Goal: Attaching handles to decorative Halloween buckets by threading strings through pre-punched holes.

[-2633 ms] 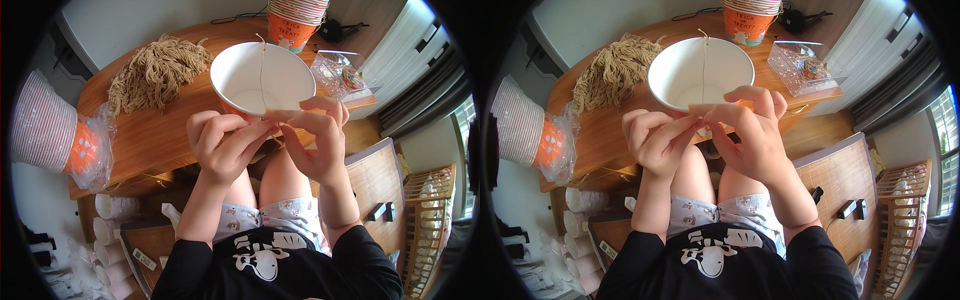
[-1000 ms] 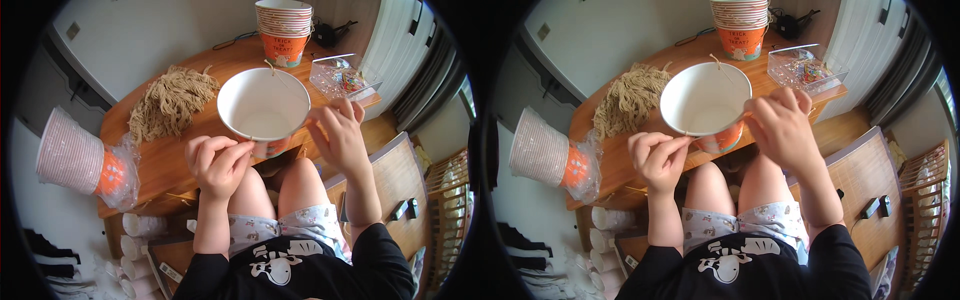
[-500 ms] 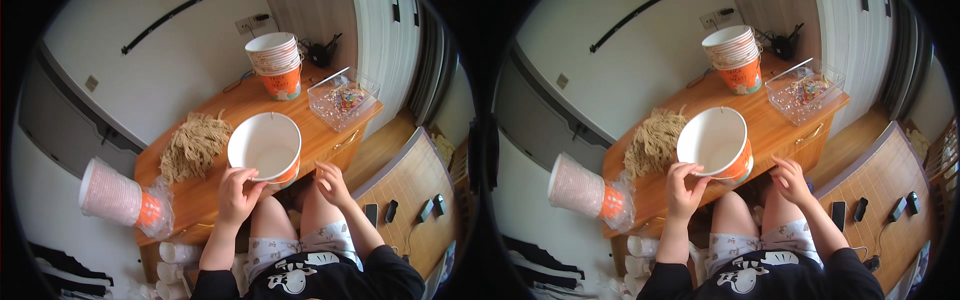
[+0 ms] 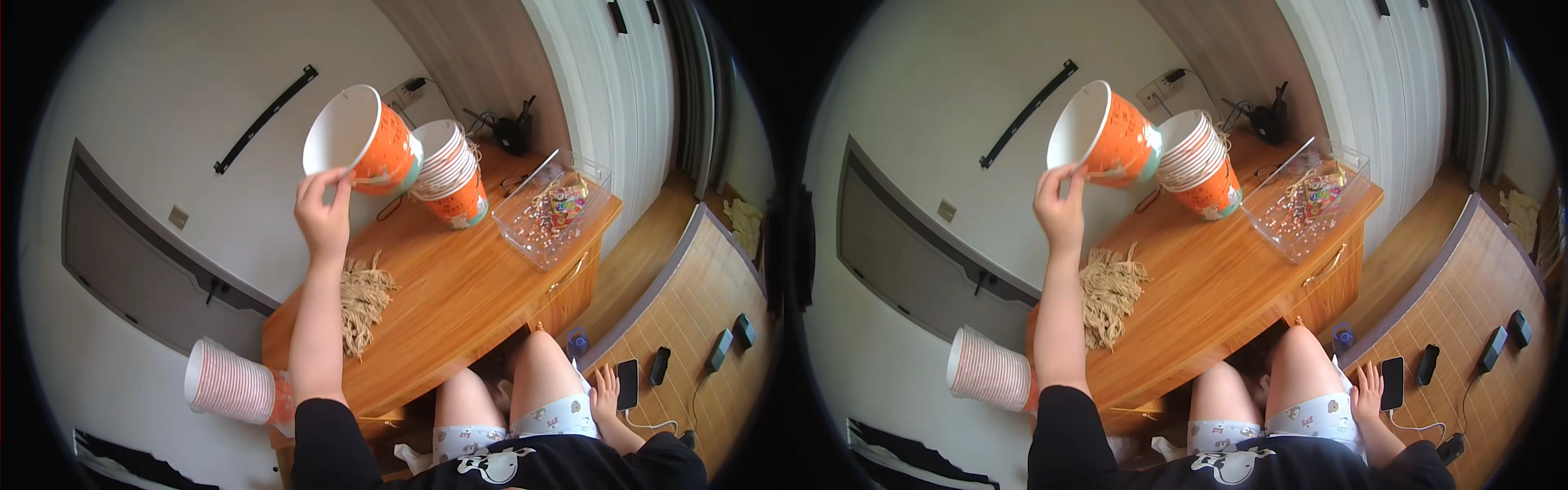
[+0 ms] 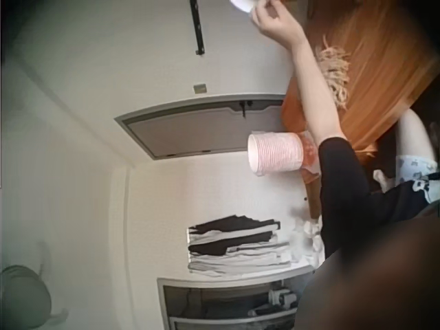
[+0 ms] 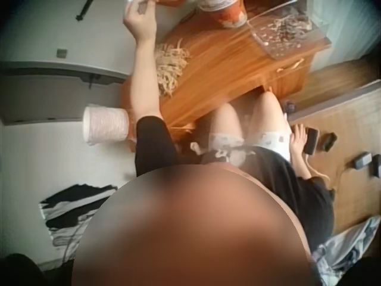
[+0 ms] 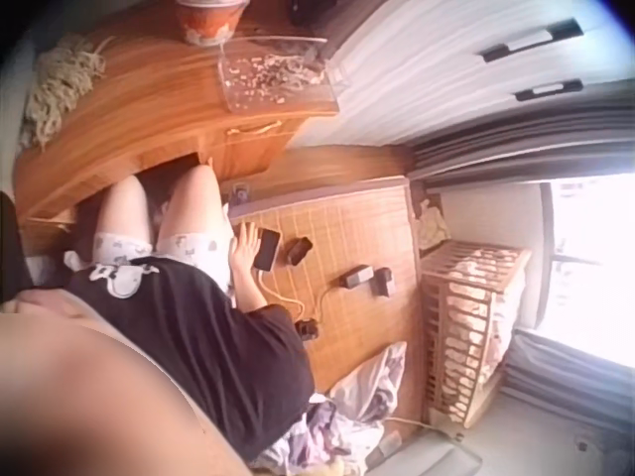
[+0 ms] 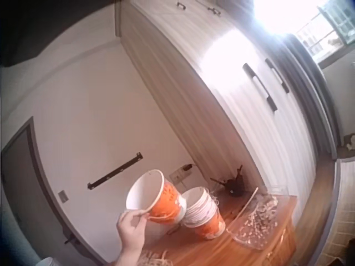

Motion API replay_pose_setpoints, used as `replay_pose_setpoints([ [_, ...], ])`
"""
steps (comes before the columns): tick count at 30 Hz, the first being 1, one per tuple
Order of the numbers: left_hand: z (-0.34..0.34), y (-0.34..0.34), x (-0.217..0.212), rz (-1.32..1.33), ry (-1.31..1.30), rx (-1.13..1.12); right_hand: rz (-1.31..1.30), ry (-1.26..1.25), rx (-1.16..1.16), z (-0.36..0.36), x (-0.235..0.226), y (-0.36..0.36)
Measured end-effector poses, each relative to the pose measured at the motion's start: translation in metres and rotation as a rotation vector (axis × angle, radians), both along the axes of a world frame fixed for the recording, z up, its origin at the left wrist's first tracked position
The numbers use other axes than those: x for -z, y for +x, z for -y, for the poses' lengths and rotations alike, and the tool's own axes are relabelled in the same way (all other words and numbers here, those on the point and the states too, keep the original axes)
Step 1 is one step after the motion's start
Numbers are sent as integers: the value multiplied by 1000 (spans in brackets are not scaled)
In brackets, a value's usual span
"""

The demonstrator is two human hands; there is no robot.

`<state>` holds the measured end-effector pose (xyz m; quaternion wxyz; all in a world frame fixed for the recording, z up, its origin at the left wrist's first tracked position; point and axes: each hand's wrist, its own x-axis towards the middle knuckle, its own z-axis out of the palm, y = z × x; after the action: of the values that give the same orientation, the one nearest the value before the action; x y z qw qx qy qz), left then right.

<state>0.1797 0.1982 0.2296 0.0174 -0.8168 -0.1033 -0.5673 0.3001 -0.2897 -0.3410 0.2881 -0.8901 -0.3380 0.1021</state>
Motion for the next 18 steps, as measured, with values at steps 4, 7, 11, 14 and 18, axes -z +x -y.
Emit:
replay_pose_setpoints([
  [4, -61, 78, -7, -37, -63, 72, 18, -88, -64, 5, 29, 11],
  [7, -77, 111, -2, -149, -181, 86, -7, -66, -82, 11, 42, 13],
  [11, -112, 119, 8, -451, -326, 208, -6, -73, -93, 7, 37, 14],
  [14, -126, 131, 13, -532, -405, 181, 53, -51, -100, 7, 49, 13],
  [18, -121, 161, 12, -695, -579, -74, 73, -44, -96, 11, 59, 14],
])
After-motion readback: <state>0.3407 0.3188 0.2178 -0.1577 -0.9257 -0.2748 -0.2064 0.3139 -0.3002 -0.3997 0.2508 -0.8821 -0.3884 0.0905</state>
